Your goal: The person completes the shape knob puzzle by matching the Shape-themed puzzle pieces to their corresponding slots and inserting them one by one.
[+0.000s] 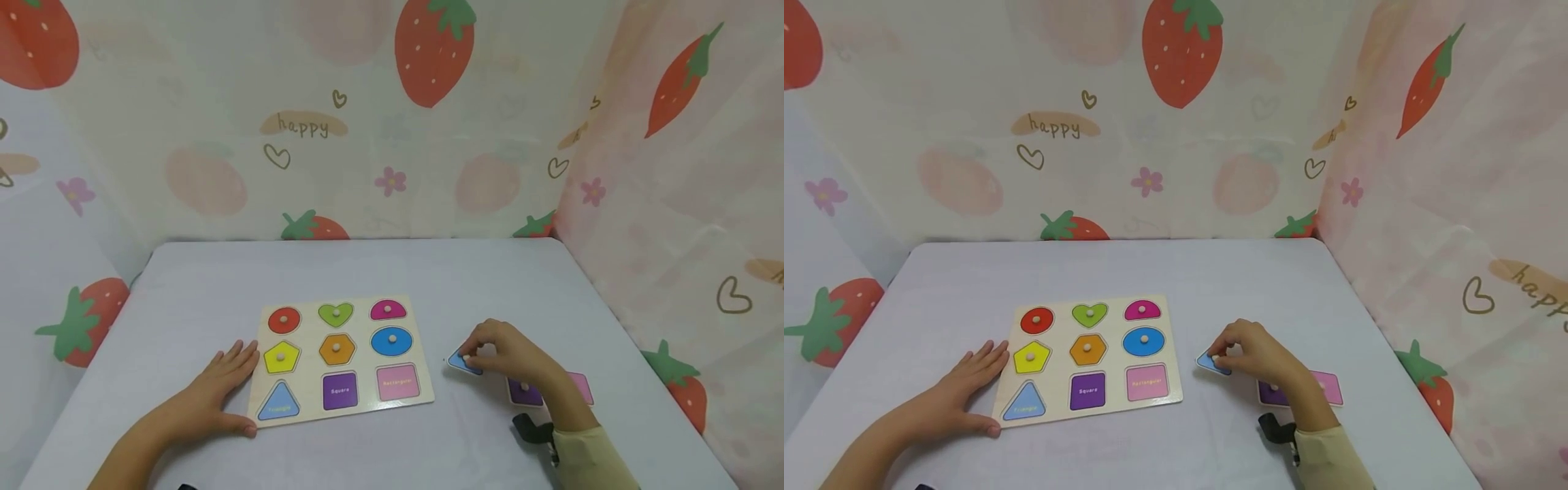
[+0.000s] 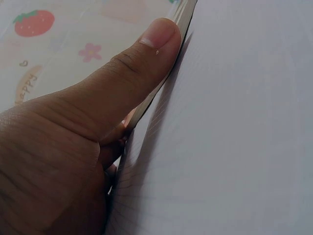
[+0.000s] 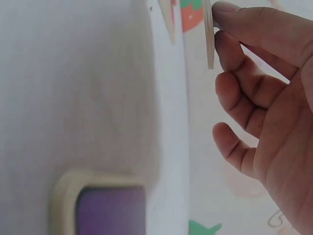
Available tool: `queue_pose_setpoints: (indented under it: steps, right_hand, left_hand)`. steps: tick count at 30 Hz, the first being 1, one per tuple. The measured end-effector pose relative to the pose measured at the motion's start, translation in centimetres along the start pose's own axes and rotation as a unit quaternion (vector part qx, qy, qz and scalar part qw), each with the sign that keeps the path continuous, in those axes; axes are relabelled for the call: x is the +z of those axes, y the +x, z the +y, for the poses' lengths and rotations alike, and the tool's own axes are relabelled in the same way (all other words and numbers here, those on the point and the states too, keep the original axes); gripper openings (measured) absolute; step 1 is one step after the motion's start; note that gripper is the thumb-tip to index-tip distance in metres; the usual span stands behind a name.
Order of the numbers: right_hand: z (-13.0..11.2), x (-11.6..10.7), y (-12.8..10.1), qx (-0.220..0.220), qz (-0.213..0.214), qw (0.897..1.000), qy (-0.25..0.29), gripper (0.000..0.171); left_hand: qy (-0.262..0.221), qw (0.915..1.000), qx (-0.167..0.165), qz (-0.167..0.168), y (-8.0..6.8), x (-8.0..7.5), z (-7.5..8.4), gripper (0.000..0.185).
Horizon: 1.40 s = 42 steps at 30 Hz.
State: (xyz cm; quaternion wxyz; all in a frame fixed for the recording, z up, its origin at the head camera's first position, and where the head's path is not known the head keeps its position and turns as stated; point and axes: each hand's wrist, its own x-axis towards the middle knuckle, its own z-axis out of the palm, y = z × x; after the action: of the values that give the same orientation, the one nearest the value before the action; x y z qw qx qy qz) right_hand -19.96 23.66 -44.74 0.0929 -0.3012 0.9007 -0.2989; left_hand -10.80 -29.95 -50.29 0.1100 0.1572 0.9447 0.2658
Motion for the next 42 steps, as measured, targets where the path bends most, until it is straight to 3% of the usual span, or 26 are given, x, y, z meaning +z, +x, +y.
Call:
queue_pose_setpoints:
  steps: [9, 16, 42]
  right_hand:
    - [-2.9, -0.1, 2.1, 0.002, 0.006, 1.0, 0.004, 0.016]
    - [-5.0, 0.4, 3.8, -0.02, 0.002, 1.0, 0.016, 0.014]
    - [-11.9, 4.4, 9.6, -0.083, -0.037, 0.996, 0.018, 0.011]
  left_hand:
    - [0.005, 1.0, -0.001, 0.003, 0.1, 0.1, -0.1, 0.133]
    - [0.006, 1.0, -0.005, 0.001, 0.2, -0.1, 0.3, 0.133]
    - [-0.002, 0.9999, -0.011, -0.002, 0.1, -0.2, 0.5, 0.134]
